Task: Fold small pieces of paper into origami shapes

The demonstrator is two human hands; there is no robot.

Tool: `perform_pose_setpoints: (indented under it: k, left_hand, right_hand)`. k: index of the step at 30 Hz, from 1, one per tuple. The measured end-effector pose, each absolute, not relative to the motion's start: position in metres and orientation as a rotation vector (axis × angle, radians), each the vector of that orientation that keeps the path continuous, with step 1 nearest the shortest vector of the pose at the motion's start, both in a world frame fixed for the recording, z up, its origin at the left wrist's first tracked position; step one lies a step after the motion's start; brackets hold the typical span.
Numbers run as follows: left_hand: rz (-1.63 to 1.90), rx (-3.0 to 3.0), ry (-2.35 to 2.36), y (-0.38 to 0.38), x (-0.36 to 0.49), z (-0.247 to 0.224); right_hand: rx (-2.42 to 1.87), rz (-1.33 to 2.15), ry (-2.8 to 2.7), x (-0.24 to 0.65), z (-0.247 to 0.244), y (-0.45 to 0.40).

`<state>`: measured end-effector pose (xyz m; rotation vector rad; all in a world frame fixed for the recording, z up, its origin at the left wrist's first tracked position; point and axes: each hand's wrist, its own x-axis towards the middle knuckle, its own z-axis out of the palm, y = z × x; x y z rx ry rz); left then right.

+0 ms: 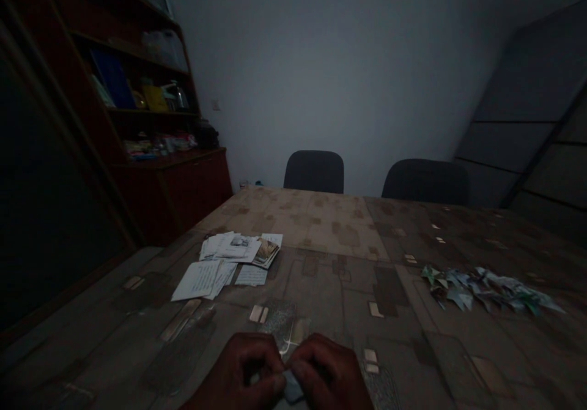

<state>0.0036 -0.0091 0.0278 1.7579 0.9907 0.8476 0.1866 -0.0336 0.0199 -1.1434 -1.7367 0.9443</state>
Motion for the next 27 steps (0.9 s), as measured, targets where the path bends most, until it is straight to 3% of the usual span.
perform_pose_setpoints:
  k: [6,15,27]
  left_hand:
    - [0.915,1.668,1.066,-0.0084,0.0020,0.0305]
    - [0.907,1.671,1.029,-0.0091,0.0025,0.0271]
    - [1.058,1.719,0.895,-0.0073,-0.0053,0.0258]
  right_hand:
    - [-1.240,1.068,-1.460,0.1877,0.0232,-0.0326]
    - [-1.178,0.702,-1.731,0.1826,0.0165,-0.0364]
    - [-1.210,0.879,-1.654,0.1860,0.0197,-0.0342]
